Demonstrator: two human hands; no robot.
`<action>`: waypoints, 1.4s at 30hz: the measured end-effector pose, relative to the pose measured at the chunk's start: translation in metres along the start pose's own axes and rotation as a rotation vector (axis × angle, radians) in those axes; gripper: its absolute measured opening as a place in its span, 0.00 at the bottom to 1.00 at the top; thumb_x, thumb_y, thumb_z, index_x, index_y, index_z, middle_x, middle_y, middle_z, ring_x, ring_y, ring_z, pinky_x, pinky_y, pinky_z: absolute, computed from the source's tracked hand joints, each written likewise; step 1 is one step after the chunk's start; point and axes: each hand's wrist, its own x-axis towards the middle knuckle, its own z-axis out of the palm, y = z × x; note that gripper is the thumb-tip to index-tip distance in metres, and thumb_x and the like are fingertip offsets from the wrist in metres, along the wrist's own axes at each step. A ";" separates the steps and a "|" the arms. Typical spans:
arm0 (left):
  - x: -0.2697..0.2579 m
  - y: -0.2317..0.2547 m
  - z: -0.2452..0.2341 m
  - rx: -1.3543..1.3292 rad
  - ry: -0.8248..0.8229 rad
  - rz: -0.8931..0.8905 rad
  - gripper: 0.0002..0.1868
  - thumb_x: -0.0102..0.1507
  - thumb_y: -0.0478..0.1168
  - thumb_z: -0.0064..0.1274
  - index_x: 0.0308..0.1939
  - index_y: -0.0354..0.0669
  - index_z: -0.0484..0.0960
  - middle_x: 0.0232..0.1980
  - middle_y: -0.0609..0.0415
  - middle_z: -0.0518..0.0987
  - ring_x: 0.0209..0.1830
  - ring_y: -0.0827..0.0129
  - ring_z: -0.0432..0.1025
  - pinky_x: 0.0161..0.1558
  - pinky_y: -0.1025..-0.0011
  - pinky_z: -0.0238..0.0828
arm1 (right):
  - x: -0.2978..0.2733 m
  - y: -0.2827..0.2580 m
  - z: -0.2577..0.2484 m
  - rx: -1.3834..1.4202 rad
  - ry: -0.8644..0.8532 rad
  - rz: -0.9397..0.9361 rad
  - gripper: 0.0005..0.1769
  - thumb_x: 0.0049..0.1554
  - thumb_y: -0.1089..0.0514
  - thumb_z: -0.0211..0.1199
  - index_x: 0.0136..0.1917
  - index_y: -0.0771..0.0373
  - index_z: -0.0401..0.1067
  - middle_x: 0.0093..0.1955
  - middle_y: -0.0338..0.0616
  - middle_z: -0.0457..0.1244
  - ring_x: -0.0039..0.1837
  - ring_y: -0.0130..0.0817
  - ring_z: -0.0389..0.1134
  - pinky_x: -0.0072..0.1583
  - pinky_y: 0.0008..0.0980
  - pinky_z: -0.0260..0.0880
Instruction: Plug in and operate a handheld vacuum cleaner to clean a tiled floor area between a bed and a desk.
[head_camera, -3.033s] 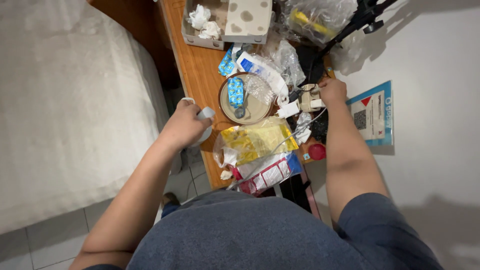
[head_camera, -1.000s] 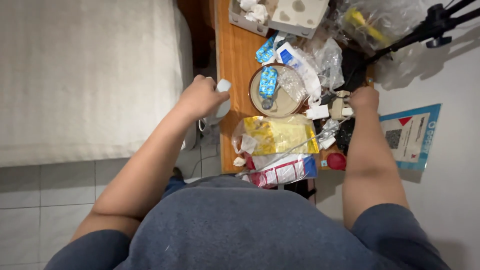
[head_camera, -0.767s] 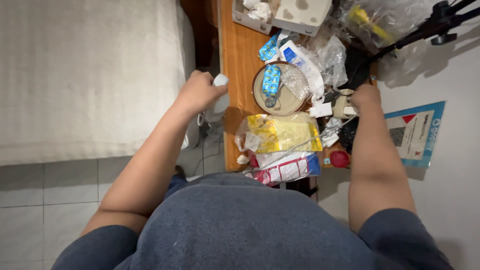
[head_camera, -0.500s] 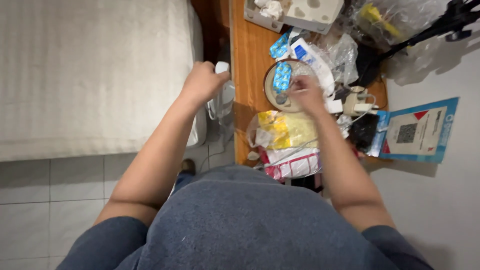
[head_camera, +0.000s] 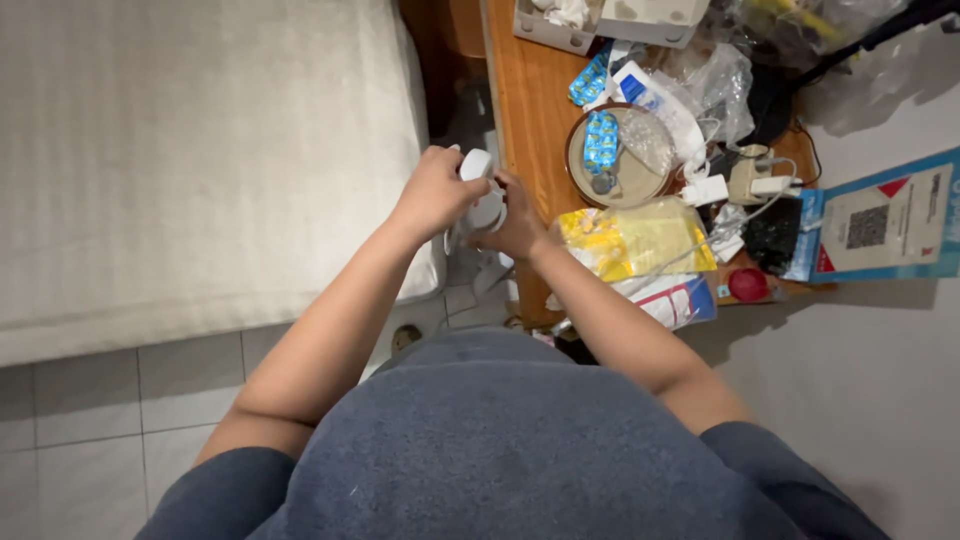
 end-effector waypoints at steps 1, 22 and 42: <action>-0.001 -0.001 0.000 -0.004 -0.011 0.004 0.13 0.53 0.40 0.60 0.28 0.29 0.81 0.27 0.43 0.81 0.27 0.59 0.78 0.31 0.64 0.73 | -0.001 -0.005 -0.001 -0.006 0.008 0.007 0.69 0.32 0.47 0.87 0.77 0.64 0.51 0.74 0.54 0.53 0.75 0.47 0.59 0.72 0.44 0.64; 0.000 -0.014 0.003 0.191 -0.140 -0.061 0.21 0.53 0.47 0.60 0.38 0.30 0.82 0.51 0.37 0.75 0.47 0.48 0.74 0.47 0.59 0.74 | -0.001 -0.081 -0.020 -0.199 -0.054 0.194 0.69 0.29 0.41 0.88 0.75 0.62 0.55 0.72 0.57 0.53 0.75 0.55 0.53 0.72 0.50 0.55; 0.043 0.028 0.073 0.236 -0.171 -0.010 0.22 0.53 0.48 0.62 0.38 0.29 0.83 0.53 0.35 0.75 0.51 0.46 0.73 0.54 0.59 0.70 | -0.063 0.061 -0.226 0.162 0.311 0.499 0.25 0.56 0.59 0.72 0.64 0.65 0.71 0.53 0.42 0.69 0.52 0.26 0.70 0.56 0.26 0.73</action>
